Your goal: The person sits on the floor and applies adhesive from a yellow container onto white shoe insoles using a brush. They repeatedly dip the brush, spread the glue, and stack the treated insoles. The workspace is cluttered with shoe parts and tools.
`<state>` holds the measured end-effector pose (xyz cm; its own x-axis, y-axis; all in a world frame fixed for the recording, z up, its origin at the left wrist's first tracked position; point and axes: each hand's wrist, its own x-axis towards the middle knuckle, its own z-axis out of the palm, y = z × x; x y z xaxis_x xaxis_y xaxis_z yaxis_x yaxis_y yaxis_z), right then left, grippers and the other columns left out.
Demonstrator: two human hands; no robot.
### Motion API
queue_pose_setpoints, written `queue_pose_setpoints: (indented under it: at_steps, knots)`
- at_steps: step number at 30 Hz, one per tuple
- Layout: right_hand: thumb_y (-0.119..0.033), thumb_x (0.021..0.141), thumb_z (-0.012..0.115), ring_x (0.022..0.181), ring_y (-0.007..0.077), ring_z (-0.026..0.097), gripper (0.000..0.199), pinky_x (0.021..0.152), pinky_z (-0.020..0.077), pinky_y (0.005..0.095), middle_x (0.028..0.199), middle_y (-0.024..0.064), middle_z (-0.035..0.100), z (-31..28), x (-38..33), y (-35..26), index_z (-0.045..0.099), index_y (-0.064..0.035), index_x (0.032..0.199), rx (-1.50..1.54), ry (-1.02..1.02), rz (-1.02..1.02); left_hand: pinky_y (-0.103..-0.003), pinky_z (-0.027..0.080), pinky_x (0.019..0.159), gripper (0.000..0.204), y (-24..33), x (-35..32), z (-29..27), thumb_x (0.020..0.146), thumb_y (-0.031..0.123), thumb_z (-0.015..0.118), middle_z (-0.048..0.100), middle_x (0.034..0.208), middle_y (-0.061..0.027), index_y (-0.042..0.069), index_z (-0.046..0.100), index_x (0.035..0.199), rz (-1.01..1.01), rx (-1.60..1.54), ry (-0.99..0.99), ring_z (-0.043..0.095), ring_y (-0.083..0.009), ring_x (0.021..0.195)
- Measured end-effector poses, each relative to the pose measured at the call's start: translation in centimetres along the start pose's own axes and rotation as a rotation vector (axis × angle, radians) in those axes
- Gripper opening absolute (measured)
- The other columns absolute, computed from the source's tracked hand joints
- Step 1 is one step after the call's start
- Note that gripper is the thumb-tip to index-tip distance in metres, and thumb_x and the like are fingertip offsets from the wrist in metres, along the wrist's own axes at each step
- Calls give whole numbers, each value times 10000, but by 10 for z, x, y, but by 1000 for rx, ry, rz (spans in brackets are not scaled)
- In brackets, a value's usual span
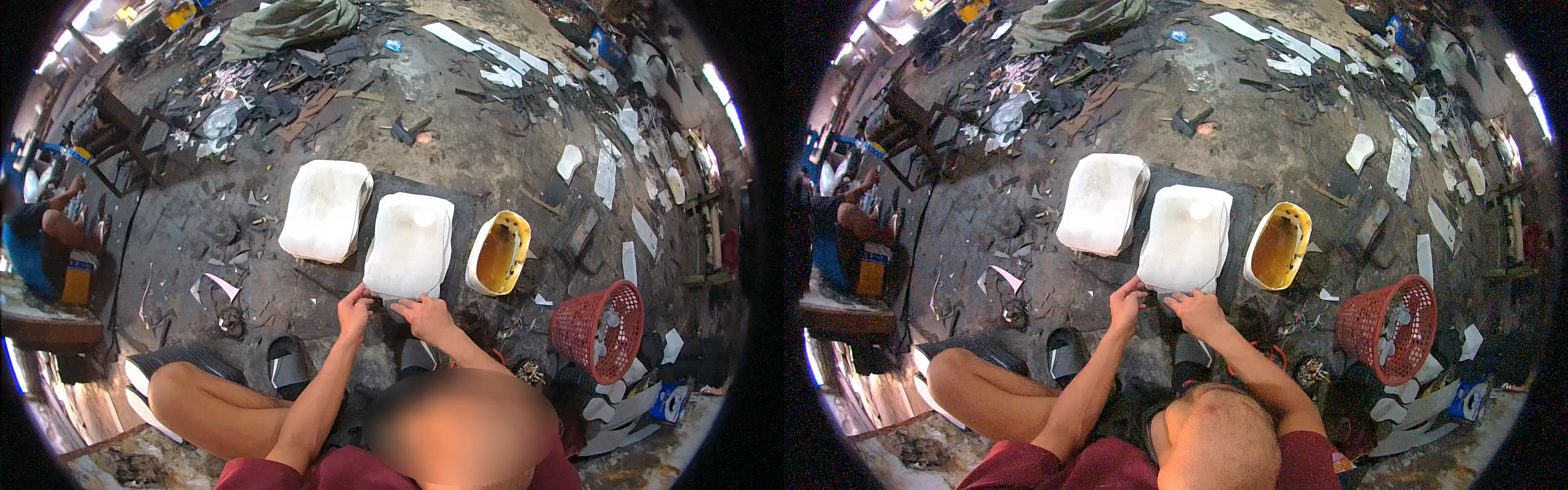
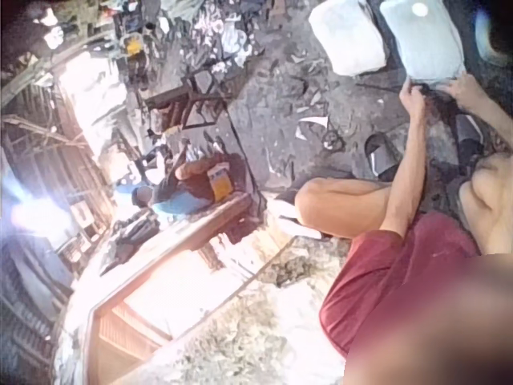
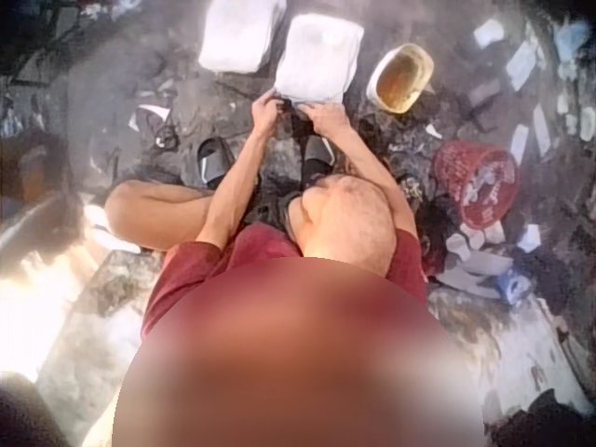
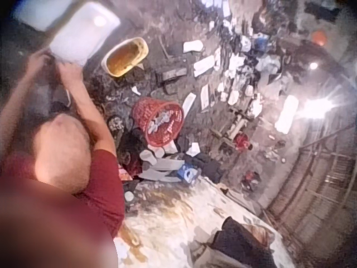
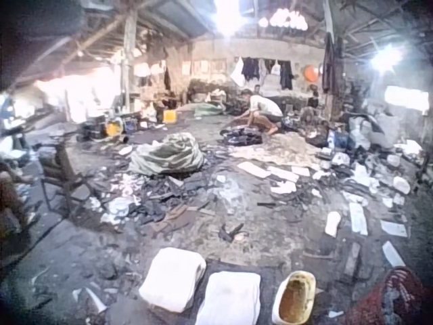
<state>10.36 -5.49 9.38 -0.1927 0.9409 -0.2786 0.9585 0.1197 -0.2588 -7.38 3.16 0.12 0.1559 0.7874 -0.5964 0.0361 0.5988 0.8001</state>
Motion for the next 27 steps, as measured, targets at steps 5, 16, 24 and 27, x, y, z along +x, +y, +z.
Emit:
queue_pose_setpoints:
  at_steps: [5,16,24,27]
  knots:
    - [-139,894,683,970,298,717,321,817,565,380,1071,136,734,-77,-11,26,687,-118,1215,678,815,213,-281,526,697,404,8,1,16,879,-14,612,655,1085,-86,-10,566,1279,-70,-143,50,647,-157,888]
    - [-104,929,659,982,204,702,318,841,539,329,1082,151,730,-115,26,39,656,-2,1230,847,1074,254,-367,503,900,666,38,-20,98,737,-92,713,528,1205,-184,89,321,1245,223,-246,99,580,-259,1103]
    - [-104,928,676,1036,216,652,360,925,501,334,1161,149,687,-109,0,49,625,44,1252,1008,1259,358,-331,509,893,652,131,33,57,789,-97,618,606,1167,-178,28,328,1359,524,-516,166,622,-222,1031]
    - [-97,925,674,1044,227,652,363,922,504,344,1176,151,684,-102,2,47,625,41,1257,1015,1221,377,-352,522,829,675,149,67,-5,766,-119,628,595,1160,-158,32,342,1359,393,-428,354,625,-235,1001]
